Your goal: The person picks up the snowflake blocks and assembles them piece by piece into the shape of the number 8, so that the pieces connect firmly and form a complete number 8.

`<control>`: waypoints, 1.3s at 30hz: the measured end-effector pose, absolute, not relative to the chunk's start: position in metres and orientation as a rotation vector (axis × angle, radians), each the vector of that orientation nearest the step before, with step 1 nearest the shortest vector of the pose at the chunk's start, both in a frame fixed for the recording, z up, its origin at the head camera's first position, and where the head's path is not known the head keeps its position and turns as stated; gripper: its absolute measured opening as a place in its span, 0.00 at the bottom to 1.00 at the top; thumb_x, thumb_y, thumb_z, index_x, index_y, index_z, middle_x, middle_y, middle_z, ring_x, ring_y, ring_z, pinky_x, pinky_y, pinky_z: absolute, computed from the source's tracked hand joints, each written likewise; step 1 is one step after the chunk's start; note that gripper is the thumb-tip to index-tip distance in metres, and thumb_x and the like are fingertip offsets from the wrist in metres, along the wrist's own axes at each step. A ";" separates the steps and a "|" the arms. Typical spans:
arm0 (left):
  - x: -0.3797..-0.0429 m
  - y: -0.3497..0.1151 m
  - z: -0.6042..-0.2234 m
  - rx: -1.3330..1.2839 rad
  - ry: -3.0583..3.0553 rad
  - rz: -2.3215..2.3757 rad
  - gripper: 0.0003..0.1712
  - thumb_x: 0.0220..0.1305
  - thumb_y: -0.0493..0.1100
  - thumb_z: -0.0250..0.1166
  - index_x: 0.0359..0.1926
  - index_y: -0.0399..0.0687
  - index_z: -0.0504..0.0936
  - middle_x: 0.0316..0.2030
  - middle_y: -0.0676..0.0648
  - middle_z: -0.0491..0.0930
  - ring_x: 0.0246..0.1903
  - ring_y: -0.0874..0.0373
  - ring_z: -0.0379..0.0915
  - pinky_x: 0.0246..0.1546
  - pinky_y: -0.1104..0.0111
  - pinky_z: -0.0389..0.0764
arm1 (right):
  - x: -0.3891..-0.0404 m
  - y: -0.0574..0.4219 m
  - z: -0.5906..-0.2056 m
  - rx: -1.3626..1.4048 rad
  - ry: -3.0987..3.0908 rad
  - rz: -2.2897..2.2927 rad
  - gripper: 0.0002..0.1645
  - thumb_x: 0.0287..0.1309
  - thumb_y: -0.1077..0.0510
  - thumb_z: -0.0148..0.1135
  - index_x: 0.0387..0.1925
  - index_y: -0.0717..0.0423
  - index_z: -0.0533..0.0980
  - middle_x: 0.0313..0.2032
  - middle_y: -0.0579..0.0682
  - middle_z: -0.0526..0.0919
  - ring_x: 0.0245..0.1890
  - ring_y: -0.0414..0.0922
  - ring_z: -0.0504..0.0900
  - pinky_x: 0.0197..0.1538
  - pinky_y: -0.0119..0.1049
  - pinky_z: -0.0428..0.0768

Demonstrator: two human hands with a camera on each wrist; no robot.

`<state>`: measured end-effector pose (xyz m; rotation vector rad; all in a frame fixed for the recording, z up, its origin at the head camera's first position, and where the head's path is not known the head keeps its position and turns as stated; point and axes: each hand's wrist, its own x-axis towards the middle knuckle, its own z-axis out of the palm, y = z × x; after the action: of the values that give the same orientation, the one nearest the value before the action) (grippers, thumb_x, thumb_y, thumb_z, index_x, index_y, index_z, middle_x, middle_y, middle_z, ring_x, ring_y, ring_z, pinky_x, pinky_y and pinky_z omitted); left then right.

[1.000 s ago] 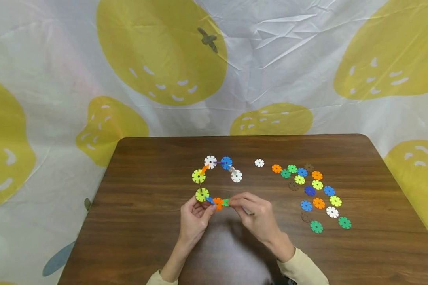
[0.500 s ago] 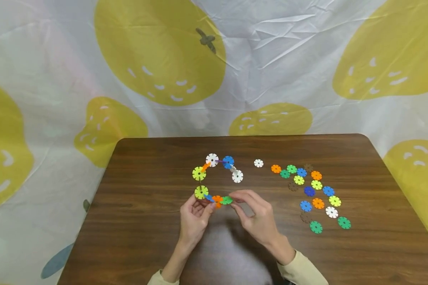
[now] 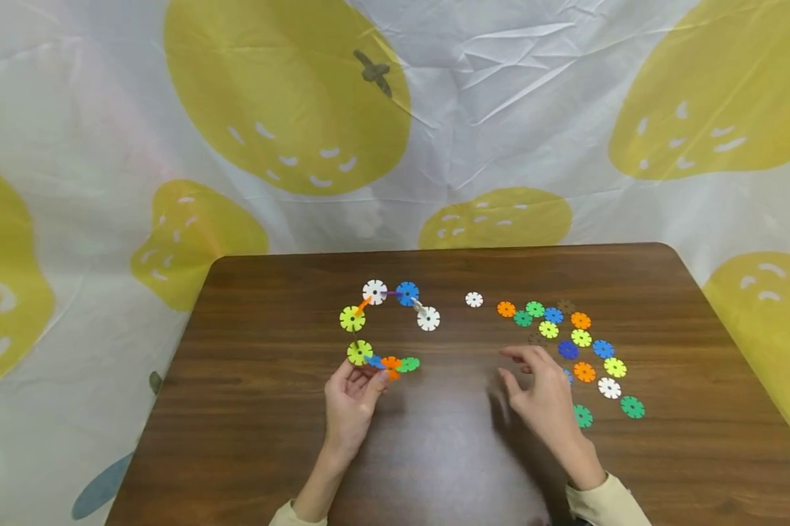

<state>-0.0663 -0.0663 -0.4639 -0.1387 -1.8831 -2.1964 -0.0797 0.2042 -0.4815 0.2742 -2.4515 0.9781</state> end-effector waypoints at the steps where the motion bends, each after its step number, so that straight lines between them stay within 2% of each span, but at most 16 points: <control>1: -0.066 -0.067 -0.465 -0.136 -1.880 -2.200 0.11 0.58 0.20 0.64 0.40 0.16 0.73 0.31 0.49 0.79 0.28 0.63 0.79 0.32 0.74 0.85 | -0.079 0.210 -0.482 0.235 -2.491 0.964 0.20 0.44 0.73 0.76 0.43 0.64 0.83 0.39 0.59 0.85 0.36 0.57 0.84 0.36 0.51 0.84; 3: -0.066 -0.067 -0.466 -0.139 -1.879 -2.202 0.11 0.59 0.20 0.64 0.41 0.16 0.73 0.31 0.50 0.79 0.28 0.64 0.79 0.32 0.74 0.85 | -0.078 0.222 -0.482 0.164 -2.574 0.929 0.21 0.45 0.71 0.76 0.45 0.65 0.82 0.41 0.62 0.84 0.37 0.59 0.82 0.35 0.51 0.81; 10: -0.066 -0.067 -0.467 -0.125 -1.836 -2.258 0.11 0.59 0.20 0.63 0.41 0.14 0.71 0.31 0.51 0.79 0.28 0.63 0.78 0.32 0.76 0.83 | -0.075 0.261 -0.484 -0.050 -2.857 0.821 0.27 0.50 0.66 0.71 0.53 0.73 0.76 0.47 0.76 0.77 0.47 0.72 0.77 0.45 0.63 0.75; 15: -0.066 -0.067 -0.466 -0.093 -1.813 -2.298 0.12 0.59 0.20 0.62 0.42 0.13 0.71 0.31 0.52 0.79 0.28 0.64 0.78 0.32 0.76 0.83 | -0.075 0.273 -0.494 -0.035 -2.865 0.757 0.23 0.50 0.69 0.69 0.48 0.78 0.76 0.41 0.77 0.77 0.42 0.71 0.78 0.43 0.64 0.77; 20: -0.066 -0.066 -0.465 -0.091 -1.819 -2.302 0.11 0.60 0.20 0.61 0.42 0.13 0.71 0.31 0.52 0.79 0.28 0.64 0.78 0.32 0.76 0.83 | -0.077 0.275 -0.502 -0.042 -2.846 0.740 0.16 0.50 0.70 0.68 0.41 0.76 0.76 0.38 0.76 0.76 0.38 0.72 0.77 0.40 0.64 0.76; 26: -0.065 -0.066 -0.465 -0.094 -1.834 -2.296 0.11 0.60 0.20 0.62 0.41 0.13 0.71 0.30 0.51 0.79 0.28 0.63 0.78 0.32 0.76 0.83 | -0.080 0.277 -0.503 -0.040 -2.898 0.762 0.21 0.53 0.67 0.69 0.47 0.76 0.74 0.40 0.77 0.75 0.37 0.69 0.77 0.37 0.62 0.76; 32: -0.065 -0.066 -0.464 -0.090 -1.836 -2.292 0.11 0.61 0.21 0.62 0.41 0.14 0.71 0.30 0.51 0.78 0.28 0.62 0.78 0.32 0.75 0.83 | -0.081 0.276 -0.503 -0.109 -2.973 0.819 0.22 0.61 0.60 0.67 0.50 0.73 0.73 0.47 0.77 0.73 0.43 0.70 0.77 0.41 0.62 0.77; 35: -0.065 -0.066 -0.463 -0.088 -1.835 -2.295 0.11 0.60 0.20 0.62 0.42 0.14 0.71 0.30 0.51 0.78 0.28 0.61 0.78 0.32 0.75 0.83 | -0.083 0.276 -0.506 -0.102 -2.935 0.806 0.22 0.59 0.58 0.70 0.46 0.72 0.74 0.46 0.76 0.73 0.41 0.69 0.77 0.40 0.61 0.77; 39: -0.064 -0.065 -0.462 -0.098 -1.844 -2.292 0.11 0.61 0.20 0.61 0.42 0.13 0.71 0.31 0.51 0.78 0.28 0.62 0.78 0.32 0.76 0.83 | -0.087 0.275 -0.510 -0.052 -2.840 0.765 0.18 0.54 0.59 0.74 0.36 0.69 0.76 0.42 0.73 0.75 0.34 0.65 0.77 0.34 0.56 0.76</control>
<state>-0.0644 -0.0646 -0.4624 -0.0980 -1.8436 -2.2920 -0.0872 0.2750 -0.5102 -0.0517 -2.8398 0.7647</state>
